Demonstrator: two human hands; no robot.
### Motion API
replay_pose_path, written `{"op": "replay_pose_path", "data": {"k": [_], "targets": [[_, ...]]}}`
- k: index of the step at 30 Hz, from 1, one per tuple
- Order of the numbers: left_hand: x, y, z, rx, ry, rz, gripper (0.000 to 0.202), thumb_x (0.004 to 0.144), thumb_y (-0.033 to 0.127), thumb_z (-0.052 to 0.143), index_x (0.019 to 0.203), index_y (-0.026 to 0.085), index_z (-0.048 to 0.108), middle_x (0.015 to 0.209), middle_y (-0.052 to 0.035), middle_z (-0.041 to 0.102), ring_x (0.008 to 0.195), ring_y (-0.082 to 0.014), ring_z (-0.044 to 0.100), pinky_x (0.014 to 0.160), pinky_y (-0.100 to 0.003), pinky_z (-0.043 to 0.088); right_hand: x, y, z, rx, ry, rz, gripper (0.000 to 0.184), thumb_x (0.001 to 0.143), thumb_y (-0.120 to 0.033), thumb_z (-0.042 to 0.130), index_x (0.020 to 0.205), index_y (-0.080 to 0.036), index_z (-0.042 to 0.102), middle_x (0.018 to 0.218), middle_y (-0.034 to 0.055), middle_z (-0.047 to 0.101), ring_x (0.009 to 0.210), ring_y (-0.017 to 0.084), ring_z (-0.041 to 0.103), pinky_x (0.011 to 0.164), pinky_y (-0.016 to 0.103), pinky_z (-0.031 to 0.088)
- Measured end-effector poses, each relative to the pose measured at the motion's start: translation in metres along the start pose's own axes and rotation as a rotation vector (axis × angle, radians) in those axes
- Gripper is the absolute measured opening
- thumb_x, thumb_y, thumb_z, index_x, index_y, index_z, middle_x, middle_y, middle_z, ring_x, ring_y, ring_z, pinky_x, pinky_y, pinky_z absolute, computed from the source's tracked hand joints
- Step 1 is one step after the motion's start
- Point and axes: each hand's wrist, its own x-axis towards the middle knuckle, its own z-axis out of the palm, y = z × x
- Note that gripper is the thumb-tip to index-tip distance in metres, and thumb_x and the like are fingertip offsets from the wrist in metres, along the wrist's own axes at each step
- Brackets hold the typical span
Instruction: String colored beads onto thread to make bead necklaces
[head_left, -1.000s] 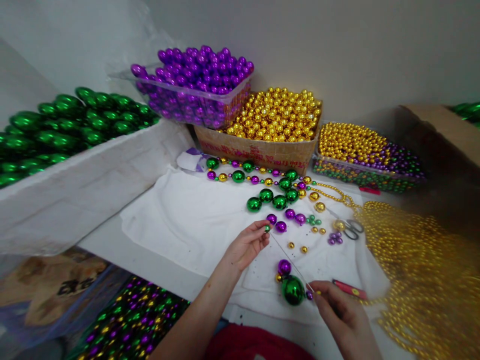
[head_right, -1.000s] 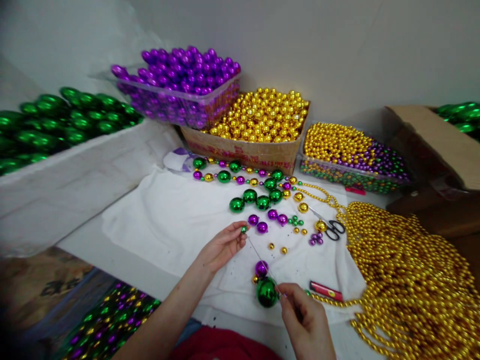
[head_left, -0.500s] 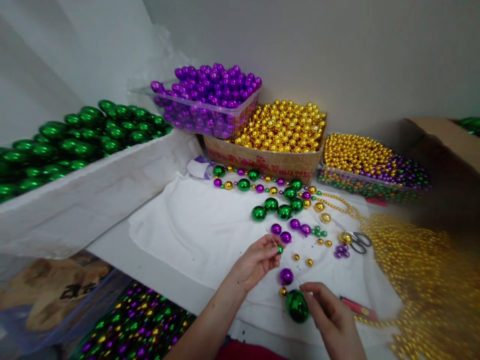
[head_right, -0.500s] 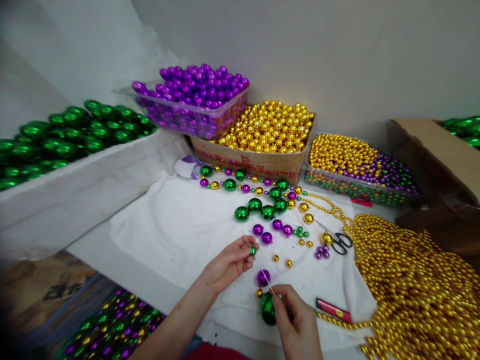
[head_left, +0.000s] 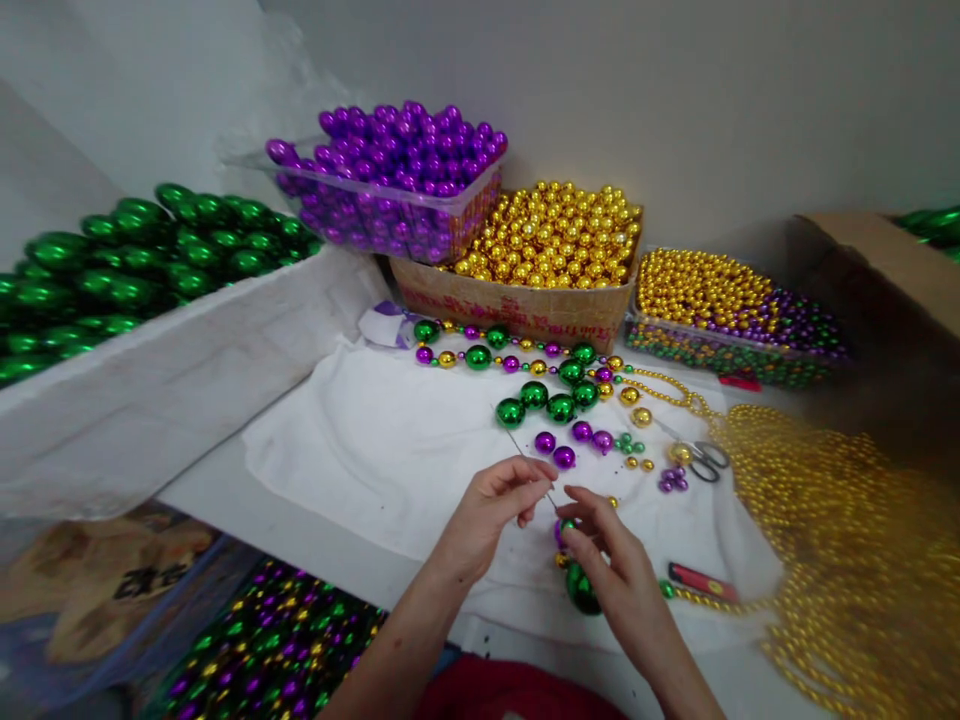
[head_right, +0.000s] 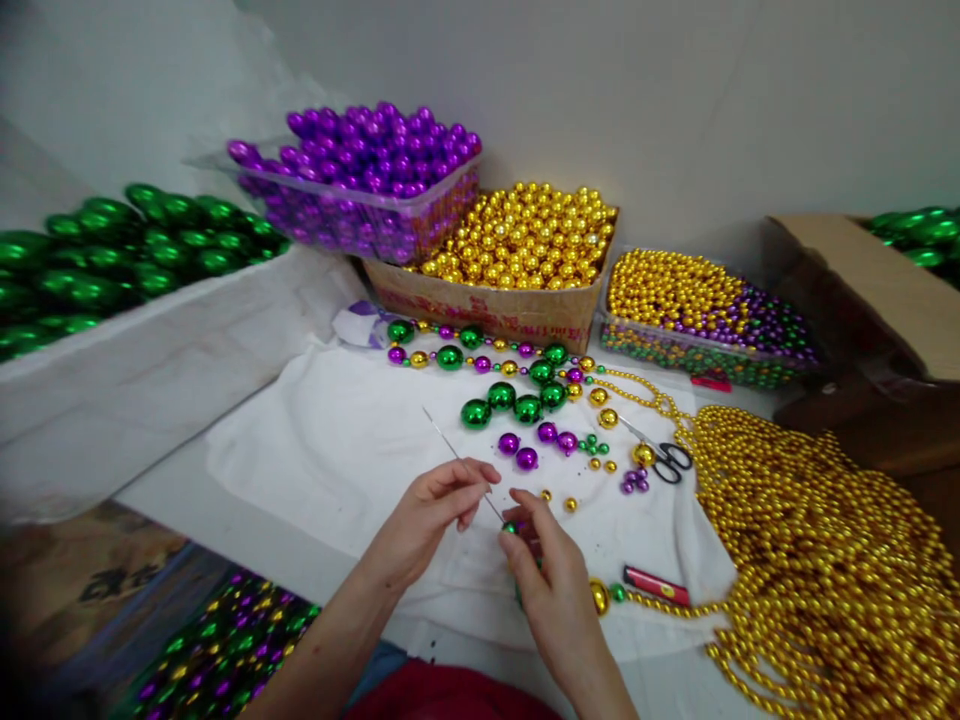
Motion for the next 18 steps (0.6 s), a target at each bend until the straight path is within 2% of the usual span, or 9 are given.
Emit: {"op": "replay_pose_path", "data": {"k": [3, 6, 9, 11, 14, 16, 18], "targets": [[-0.003, 0.002, 0.002, 0.022, -0.001, 0.042, 0.010, 0.076, 0.021, 0.067, 0.072, 0.013, 0.063, 0.096, -0.0036, 0.062, 0.060, -0.0043, 0.045, 0.051, -0.018, 0.034, 0.002, -0.002, -0.003, -0.134, 0.015, -0.134, 0.028, 0.089, -0.029, 0.052, 0.116, -0.027, 0.058, 0.114, 0.0050, 0.058, 0.106, 0.021, 0.051, 0.085, 0.032, 0.040], [-0.004, 0.003, 0.007, 0.039, -0.012, 0.083, 0.010, 0.076, 0.021, 0.068, 0.071, 0.013, 0.063, 0.095, -0.0032, 0.061, 0.064, -0.0060, 0.047, 0.050, -0.018, 0.035, 0.007, -0.009, -0.003, -0.134, 0.033, -0.204, 0.013, 0.088, -0.027, 0.055, 0.090, -0.023, 0.067, 0.099, 0.0042, 0.063, 0.097, 0.020, 0.053, 0.080, 0.031, 0.039], [-0.004, 0.007, 0.013, 0.034, 0.003, 0.122, 0.011, 0.075, 0.021, 0.068, 0.070, 0.013, 0.063, 0.092, -0.0027, 0.061, 0.060, -0.0050, 0.046, 0.050, -0.018, 0.033, 0.011, -0.015, -0.006, -0.006, 0.031, -0.136, 0.016, 0.086, -0.027, 0.057, 0.077, -0.020, 0.067, 0.083, 0.0032, 0.065, 0.083, 0.017, 0.055, 0.073, 0.029, 0.039], [-0.003, 0.010, 0.014, 0.003, 0.027, 0.135, 0.010, 0.075, 0.021, 0.068, 0.072, 0.013, 0.063, 0.090, -0.0023, 0.062, 0.057, -0.0040, 0.044, 0.049, -0.018, 0.032, 0.013, -0.019, -0.011, 0.105, 0.025, -0.042, 0.014, 0.084, -0.029, 0.060, 0.078, -0.019, 0.069, 0.077, 0.0022, 0.066, 0.069, 0.014, 0.053, 0.062, 0.026, 0.038], [0.001, 0.012, 0.014, -0.046, 0.057, 0.148, 0.010, 0.075, 0.023, 0.068, 0.076, 0.014, 0.063, 0.086, -0.0013, 0.063, 0.054, -0.0037, 0.043, 0.050, -0.018, 0.033, 0.017, -0.024, -0.018, 0.305, 0.022, 0.084, 0.016, 0.083, -0.032, 0.062, 0.082, -0.018, 0.069, 0.065, 0.0003, 0.065, 0.049, 0.008, 0.043, 0.044, 0.021, 0.028], [0.003, 0.011, 0.013, -0.034, 0.002, 0.145, 0.012, 0.076, 0.024, 0.068, 0.085, 0.016, 0.064, 0.092, -0.0026, 0.063, 0.062, -0.0065, 0.050, 0.058, -0.020, 0.039, 0.021, -0.029, -0.020, 0.434, 0.004, 0.102, 0.017, 0.083, -0.033, 0.062, 0.084, -0.017, 0.069, 0.058, -0.0004, 0.063, 0.045, 0.007, 0.040, 0.041, 0.019, 0.025], [0.006, 0.008, 0.010, -0.011, -0.145, 0.094, 0.026, 0.077, 0.025, 0.067, 0.103, 0.019, 0.062, 0.104, -0.0051, 0.063, 0.083, -0.0125, 0.057, 0.073, -0.024, 0.044, 0.024, -0.035, -0.018, 0.547, -0.037, 0.089, 0.017, 0.084, -0.032, 0.061, 0.084, -0.016, 0.068, 0.056, -0.0002, 0.062, 0.045, 0.007, 0.041, 0.041, 0.018, 0.026]]}}
